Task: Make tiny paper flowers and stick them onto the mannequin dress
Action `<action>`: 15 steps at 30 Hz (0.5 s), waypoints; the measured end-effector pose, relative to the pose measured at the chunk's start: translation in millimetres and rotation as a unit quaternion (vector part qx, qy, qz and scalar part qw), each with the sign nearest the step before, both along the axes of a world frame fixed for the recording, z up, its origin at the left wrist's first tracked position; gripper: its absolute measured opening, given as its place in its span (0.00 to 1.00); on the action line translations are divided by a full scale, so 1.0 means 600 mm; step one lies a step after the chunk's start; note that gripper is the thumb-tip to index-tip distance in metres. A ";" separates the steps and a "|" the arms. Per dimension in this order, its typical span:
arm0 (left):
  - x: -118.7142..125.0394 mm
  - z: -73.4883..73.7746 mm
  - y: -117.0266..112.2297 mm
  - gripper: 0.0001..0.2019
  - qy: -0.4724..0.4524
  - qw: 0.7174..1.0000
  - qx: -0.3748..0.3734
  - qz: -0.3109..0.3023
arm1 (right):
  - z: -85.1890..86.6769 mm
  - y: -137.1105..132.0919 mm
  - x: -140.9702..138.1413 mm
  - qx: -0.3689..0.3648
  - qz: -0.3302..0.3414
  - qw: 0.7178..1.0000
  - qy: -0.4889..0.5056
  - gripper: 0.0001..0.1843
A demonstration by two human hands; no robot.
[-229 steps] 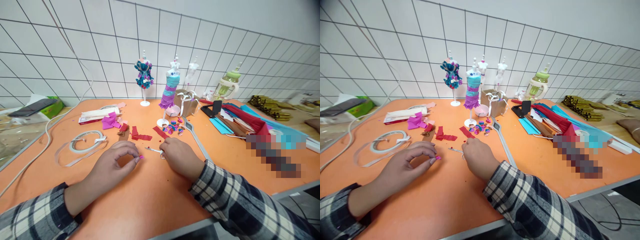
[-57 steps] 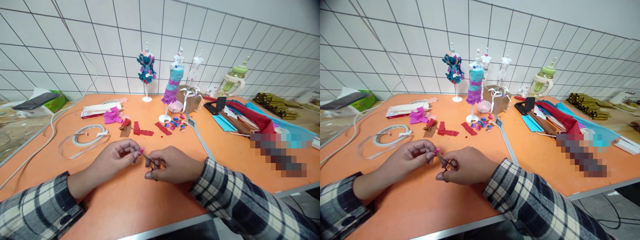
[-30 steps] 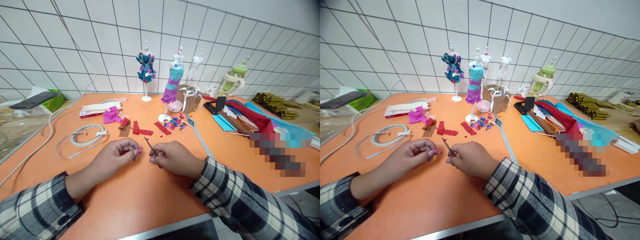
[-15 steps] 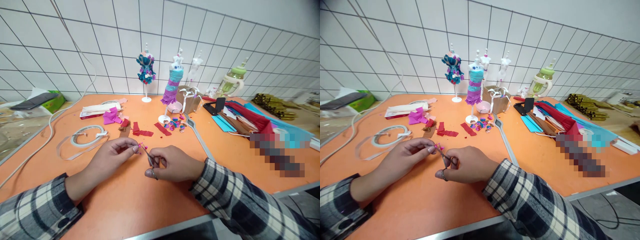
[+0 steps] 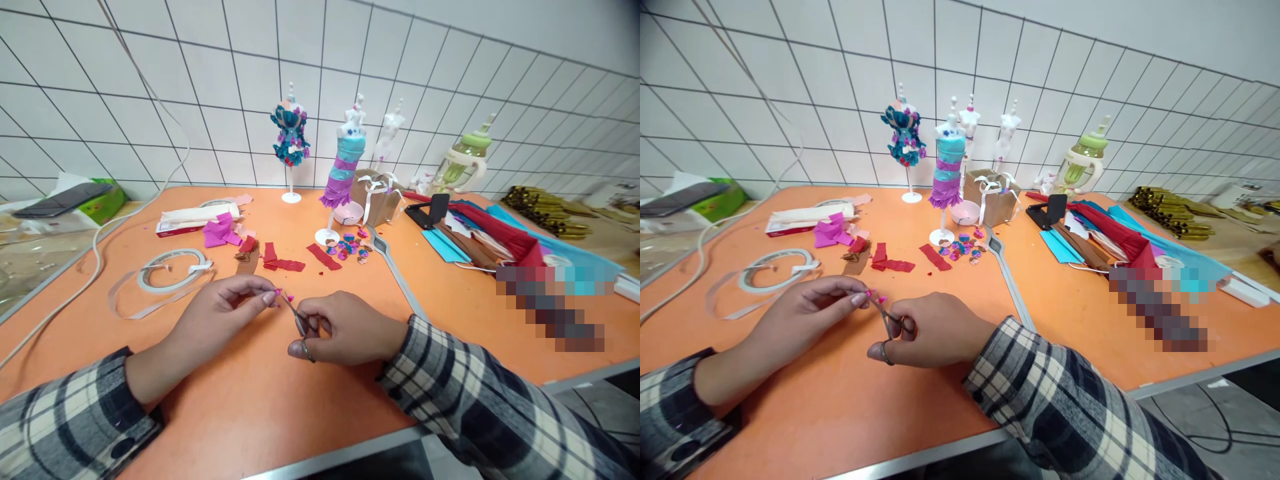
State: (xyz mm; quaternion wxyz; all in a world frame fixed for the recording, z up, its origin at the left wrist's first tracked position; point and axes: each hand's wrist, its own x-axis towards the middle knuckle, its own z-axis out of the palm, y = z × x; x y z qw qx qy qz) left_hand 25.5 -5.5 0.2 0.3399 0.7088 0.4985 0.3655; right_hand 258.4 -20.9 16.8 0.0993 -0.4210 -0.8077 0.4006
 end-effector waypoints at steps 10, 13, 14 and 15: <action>0.002 0.001 -0.002 0.12 0.004 1.000 0.003 -0.026 | 0.003 -0.003 0.003 -0.028 0.021 0.999 0.037 0.17; 0.001 -0.001 -0.002 0.12 0.013 0.999 0.011 -0.030 | 0.004 -0.003 0.003 -0.033 0.027 0.998 0.036 0.16; 0.001 -0.001 -0.003 0.12 0.014 0.999 0.012 -0.030 | 0.004 -0.003 0.002 -0.033 0.029 0.998 0.033 0.16; 0.001 0.000 -0.003 0.12 0.014 0.999 0.011 -0.031 | 0.004 -0.003 0.003 -0.031 0.030 0.999 0.032 0.16</action>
